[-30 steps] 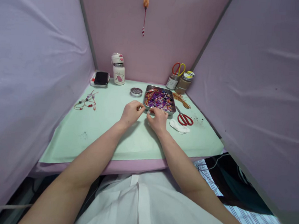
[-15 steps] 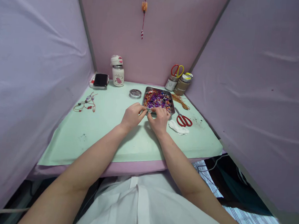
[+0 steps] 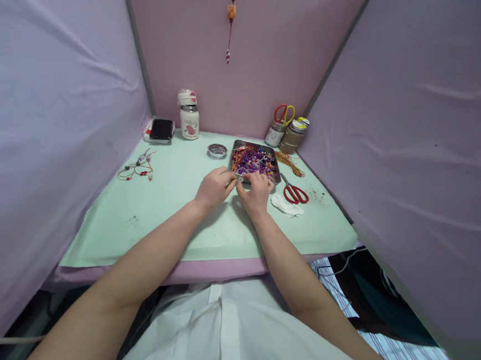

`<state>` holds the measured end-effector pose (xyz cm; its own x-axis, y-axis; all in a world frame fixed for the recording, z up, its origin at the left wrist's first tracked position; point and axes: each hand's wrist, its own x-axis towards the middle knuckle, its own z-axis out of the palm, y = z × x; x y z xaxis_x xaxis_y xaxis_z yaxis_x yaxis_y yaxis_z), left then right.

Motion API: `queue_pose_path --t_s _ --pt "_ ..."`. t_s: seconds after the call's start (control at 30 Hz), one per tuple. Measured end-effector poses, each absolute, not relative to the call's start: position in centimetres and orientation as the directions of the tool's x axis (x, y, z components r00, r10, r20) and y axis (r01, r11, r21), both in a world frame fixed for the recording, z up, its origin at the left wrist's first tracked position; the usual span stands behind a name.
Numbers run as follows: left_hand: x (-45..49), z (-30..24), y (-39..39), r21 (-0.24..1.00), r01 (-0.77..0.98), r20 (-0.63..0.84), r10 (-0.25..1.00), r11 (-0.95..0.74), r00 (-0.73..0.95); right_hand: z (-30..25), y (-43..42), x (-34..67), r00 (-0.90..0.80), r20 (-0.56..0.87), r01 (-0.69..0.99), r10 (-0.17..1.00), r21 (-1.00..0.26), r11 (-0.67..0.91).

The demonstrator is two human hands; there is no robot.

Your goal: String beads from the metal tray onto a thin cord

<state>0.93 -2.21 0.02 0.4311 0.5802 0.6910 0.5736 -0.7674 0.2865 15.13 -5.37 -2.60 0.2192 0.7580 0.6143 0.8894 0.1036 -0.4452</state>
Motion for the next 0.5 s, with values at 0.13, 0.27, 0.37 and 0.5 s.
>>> queue_pose_path --t_s 0.13,0.27,0.37,0.5 --pt "0.99 0.02 -2.26 0.276 0.575 0.693 0.574 -0.770 0.436 -2.67 -5.33 15.12 0.210 0.620 0.899 0.756 -0.426 0.100" --pt "1.11 -0.02 -2.32 0.280 0.578 0.688 0.580 -0.766 0.436 -2.67 -5.35 15.13 0.201 0.624 0.904 0.755 -0.416 0.103" --pt "1.23 -0.10 -2.35 0.276 0.586 0.686 0.583 -0.762 0.435 -2.62 -5.39 15.12 0.199 0.613 0.904 0.765 -0.416 0.098" --pt "1.36 -0.17 -2.37 0.255 0.596 0.686 0.577 -0.762 0.444 -2.57 -5.40 15.10 0.203 0.610 0.894 0.766 -0.435 0.109"
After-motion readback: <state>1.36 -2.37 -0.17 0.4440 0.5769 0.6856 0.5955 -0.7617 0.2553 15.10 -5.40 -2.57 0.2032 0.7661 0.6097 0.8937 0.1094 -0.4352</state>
